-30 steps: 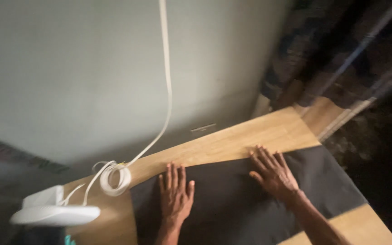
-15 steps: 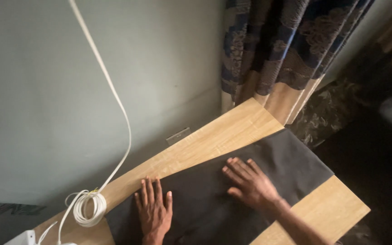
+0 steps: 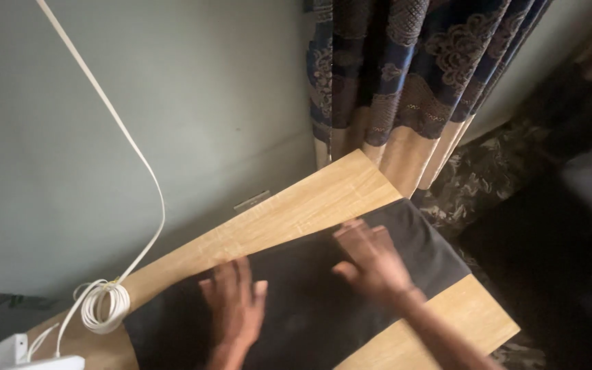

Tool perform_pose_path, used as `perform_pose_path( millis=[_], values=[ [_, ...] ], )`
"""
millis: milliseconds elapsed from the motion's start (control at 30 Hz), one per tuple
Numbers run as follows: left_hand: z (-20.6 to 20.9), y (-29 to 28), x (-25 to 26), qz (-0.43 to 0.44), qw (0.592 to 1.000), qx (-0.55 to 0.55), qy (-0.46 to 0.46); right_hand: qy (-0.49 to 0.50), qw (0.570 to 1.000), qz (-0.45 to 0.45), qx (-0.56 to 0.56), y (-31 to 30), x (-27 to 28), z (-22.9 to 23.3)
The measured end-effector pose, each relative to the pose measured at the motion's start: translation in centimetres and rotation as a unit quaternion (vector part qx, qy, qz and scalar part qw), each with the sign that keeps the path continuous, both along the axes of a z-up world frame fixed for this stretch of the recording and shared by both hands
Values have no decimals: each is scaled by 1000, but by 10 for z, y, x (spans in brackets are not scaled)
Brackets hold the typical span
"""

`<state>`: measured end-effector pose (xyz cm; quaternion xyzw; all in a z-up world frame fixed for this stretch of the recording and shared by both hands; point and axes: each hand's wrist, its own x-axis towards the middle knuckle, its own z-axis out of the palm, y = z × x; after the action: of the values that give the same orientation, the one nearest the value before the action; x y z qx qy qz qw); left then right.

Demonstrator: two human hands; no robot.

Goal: The person folds a black garment on a wooden table. They smooth the fabric, fold it in half multiple times, and press the folds flat with their hands. The garment is folded into a compact rectangle by the end.

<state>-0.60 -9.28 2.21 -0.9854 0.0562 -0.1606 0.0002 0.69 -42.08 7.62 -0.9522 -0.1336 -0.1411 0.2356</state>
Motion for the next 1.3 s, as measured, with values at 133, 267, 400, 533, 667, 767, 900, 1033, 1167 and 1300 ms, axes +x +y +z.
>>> perform_pose_path(
  millis=[133, 267, 400, 533, 667, 767, 900, 1033, 1167, 1300],
  values=[
    [-23, -88, -7, -50, 996, -68, 43, -59, 984, 145, -85, 32, -4, -39],
    [-17, -113, -12, -42, 996, -73, 24, -49, 981, 145, -121, -6, 7, -37],
    [-3, -121, -13, -32, 996, -75, 26, 18, 983, 84, -160, -72, 29, -26],
    [-13, -119, -8, -20, 997, -63, 35, 24, 984, 21, -174, -127, 59, -48],
    [1, -125, -14, -30, 997, -71, 8, 48, 985, -66, -151, -155, 66, -72],
    [7, -127, -15, -26, 996, -77, 20, -36, 985, -86, -146, -133, 54, -73],
    [2, -124, -14, -32, 996, -80, 13, 60, 997, -2, -54, -52, 5, -20],
    [-3, -124, -11, -25, 998, -55, 31, -20, 994, 95, -50, -49, -6, -27],
    [-1, -125, -15, -20, 998, -51, 29, 6, 991, 38, -125, -105, 11, -12],
    [-9, -122, -12, -26, 998, -54, 19, 10, 985, -30, -169, -185, 37, -85]
  ],
)
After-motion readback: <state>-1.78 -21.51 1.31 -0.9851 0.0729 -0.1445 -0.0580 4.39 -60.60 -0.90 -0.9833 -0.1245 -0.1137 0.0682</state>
